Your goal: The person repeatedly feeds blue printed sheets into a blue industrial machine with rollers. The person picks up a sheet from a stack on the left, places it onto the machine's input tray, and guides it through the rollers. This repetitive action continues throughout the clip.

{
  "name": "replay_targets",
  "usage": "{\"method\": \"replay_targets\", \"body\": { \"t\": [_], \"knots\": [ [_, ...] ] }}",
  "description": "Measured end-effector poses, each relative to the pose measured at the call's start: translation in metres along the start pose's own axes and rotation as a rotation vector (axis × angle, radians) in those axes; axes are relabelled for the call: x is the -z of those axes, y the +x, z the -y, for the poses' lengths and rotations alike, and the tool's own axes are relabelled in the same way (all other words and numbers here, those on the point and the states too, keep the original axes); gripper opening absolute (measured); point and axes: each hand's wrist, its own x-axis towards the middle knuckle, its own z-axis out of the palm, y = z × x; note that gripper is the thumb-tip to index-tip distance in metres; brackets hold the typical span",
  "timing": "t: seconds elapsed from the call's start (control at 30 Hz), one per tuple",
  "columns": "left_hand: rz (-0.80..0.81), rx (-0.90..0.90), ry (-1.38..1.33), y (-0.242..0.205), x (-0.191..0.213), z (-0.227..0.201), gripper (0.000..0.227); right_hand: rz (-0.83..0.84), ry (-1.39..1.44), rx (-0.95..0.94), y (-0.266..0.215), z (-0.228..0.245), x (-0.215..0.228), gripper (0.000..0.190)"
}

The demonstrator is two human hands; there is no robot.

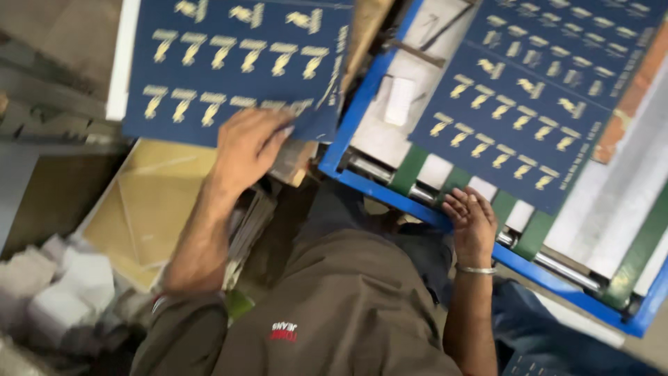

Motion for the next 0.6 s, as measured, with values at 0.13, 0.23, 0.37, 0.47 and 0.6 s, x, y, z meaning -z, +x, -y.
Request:
{"method": "replay_targets", "body": {
  "t": [0.13, 0.23, 0.37, 0.47, 0.6],
  "knots": [
    [-0.221, -0.011, -0.06, 0.002, -0.039, -0.032, 0.033, 0.284, -0.155, 0.011, -0.033, 0.02, -0.074, 0.043],
    [0.229, -0.136, 0.217, 0.012, -0.09, -0.088, 0.045, 0.538, -0.124, 0.005, -0.047, 0.019, -0.107, 0.045],
    [0.294, -0.283, 0.103, 0.007, -0.107, -0.123, 0.065, 0.305, 0.129, -0.048, -0.041, 0.008, -0.124, 0.038],
    [0.307, -0.243, 0.211, 0.007, -0.091, -0.101, 0.068, 0.075, 0.15, 0.077, -0.028, 0.023, -0.101, 0.041],
    [0.199, -0.1, 0.405, 0.003, -0.049, -0.05, 0.068, -0.14, 0.155, 0.265, -0.008, 0.048, -0.023, 0.033]
  ]
}}
